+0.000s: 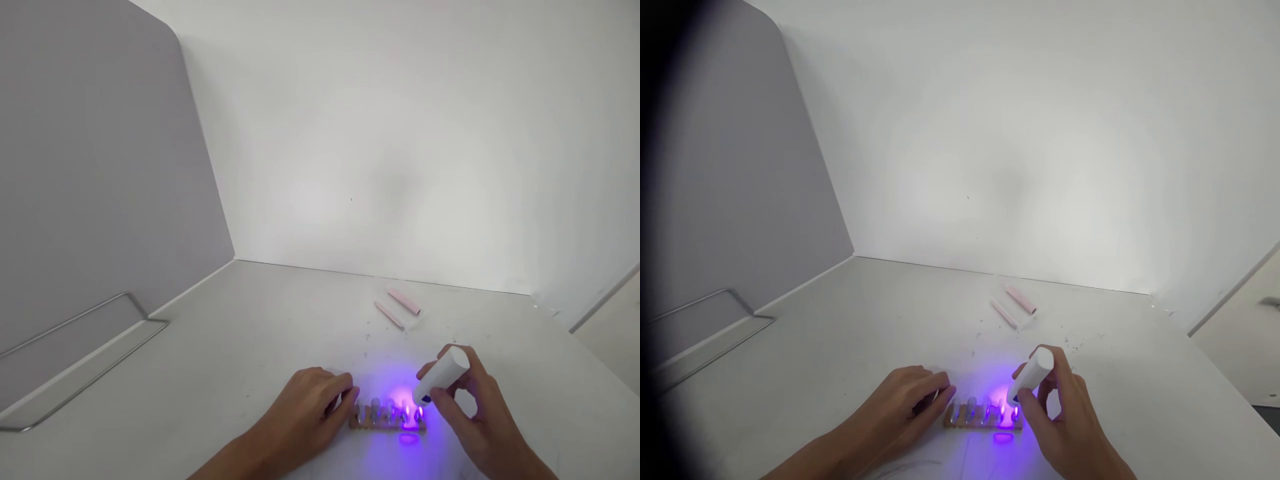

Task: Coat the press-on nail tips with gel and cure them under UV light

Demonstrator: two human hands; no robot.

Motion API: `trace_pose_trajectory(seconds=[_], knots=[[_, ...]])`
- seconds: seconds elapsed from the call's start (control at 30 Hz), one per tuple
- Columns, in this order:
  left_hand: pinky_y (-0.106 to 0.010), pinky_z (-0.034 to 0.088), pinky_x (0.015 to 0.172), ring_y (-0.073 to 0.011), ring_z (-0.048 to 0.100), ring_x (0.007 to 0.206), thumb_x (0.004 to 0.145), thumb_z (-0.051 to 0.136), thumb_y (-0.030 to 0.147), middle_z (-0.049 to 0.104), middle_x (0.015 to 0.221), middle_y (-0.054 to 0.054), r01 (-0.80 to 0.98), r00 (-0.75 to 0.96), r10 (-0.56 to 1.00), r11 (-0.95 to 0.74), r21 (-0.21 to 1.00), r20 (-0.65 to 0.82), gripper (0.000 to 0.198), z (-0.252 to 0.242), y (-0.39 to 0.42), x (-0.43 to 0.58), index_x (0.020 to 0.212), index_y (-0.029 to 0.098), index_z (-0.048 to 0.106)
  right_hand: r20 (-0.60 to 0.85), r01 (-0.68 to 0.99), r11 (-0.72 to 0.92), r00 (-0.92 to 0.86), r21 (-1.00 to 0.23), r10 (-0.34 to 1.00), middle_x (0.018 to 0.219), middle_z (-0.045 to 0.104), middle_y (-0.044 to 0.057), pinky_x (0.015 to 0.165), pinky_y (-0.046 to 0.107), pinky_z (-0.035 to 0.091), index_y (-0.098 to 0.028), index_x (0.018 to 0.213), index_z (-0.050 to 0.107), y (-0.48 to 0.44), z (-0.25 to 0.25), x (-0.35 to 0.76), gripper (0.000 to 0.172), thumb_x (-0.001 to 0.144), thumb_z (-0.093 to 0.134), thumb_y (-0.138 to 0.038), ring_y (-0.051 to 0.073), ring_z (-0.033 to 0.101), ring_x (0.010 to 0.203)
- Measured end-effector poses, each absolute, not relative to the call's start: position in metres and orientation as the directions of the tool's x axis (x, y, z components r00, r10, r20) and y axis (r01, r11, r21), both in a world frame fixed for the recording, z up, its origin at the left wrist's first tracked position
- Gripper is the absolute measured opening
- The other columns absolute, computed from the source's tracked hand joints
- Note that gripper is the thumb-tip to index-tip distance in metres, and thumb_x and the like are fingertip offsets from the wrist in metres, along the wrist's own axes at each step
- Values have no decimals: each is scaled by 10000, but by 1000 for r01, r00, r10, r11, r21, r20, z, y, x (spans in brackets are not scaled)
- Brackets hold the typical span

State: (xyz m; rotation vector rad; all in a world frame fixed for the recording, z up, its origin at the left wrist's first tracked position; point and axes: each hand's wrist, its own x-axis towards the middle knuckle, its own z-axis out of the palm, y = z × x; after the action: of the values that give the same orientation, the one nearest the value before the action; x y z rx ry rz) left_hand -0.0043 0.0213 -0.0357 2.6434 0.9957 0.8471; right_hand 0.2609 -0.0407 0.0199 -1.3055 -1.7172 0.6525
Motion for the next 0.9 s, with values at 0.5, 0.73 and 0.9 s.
trace_pose_trajectory(seconds=[0.5, 0.73, 0.9], knots=[[-248, 255, 517, -102, 260, 471, 1015, 404, 225, 358, 525, 65, 546, 617, 648, -761, 350, 446, 343, -33, 22, 0, 677, 178, 373, 153, 465, 186, -108, -866, 982, 1046, 696, 61, 785, 413, 527, -291, 1090, 508, -45, 23, 262, 404, 1024, 373, -666, 230, 645, 867], [-261, 240, 516, -107, 251, 473, 1017, 390, 228, 359, 520, 58, 546, 615, 645, -763, 346, 453, 348, -32, 22, -2, 674, 179, 361, 153, 413, 163, -58, -896, 987, 1038, 693, 60, 732, 371, 526, -284, 1081, 458, -45, 20, 264, 376, 1024, 400, -651, 213, 621, 820], [-261, 242, 514, -106, 254, 476, 1018, 385, 227, 369, 522, 53, 551, 609, 653, -756, 353, 450, 355, -30, 19, -2, 668, 177, 360, 180, 452, 190, -66, -871, 981, 1034, 702, 78, 791, 399, 531, -265, 1086, 488, -47, 20, 264, 365, 1039, 395, -615, 229, 645, 853]])
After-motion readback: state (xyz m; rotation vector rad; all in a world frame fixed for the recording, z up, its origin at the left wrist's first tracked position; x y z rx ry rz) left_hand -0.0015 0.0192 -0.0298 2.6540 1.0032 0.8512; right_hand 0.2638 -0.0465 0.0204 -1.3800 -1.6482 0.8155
